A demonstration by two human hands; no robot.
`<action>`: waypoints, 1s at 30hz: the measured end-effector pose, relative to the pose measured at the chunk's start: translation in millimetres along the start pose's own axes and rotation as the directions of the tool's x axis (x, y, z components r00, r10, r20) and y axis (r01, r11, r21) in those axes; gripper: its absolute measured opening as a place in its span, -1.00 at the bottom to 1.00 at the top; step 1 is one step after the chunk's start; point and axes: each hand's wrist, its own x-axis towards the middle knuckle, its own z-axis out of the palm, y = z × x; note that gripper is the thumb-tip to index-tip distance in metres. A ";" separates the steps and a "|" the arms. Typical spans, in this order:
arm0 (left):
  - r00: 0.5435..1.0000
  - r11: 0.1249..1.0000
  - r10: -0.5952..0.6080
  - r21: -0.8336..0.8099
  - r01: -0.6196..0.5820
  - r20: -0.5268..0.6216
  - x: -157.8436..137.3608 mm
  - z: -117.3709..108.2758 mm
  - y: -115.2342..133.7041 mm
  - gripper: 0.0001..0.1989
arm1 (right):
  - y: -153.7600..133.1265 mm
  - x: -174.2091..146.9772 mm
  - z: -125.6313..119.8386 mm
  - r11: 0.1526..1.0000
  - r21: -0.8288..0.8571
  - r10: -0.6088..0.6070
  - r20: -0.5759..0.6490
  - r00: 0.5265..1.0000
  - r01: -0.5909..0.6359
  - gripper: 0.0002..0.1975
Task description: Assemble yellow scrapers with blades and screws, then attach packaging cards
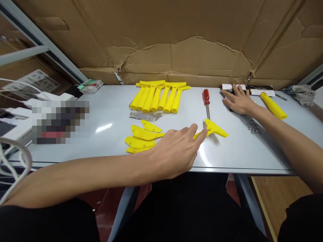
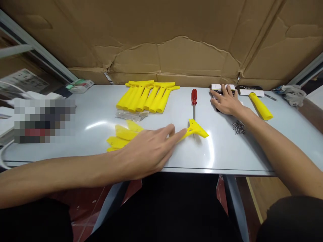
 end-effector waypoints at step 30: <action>0.990 0.996 0.019 -0.089 -0.007 0.142 6.1 4.4 -14.9 -0.59 | -4.6 29.4 -32.1 0.980 -0.161 -0.144 -0.170 0.975 0.116 -0.29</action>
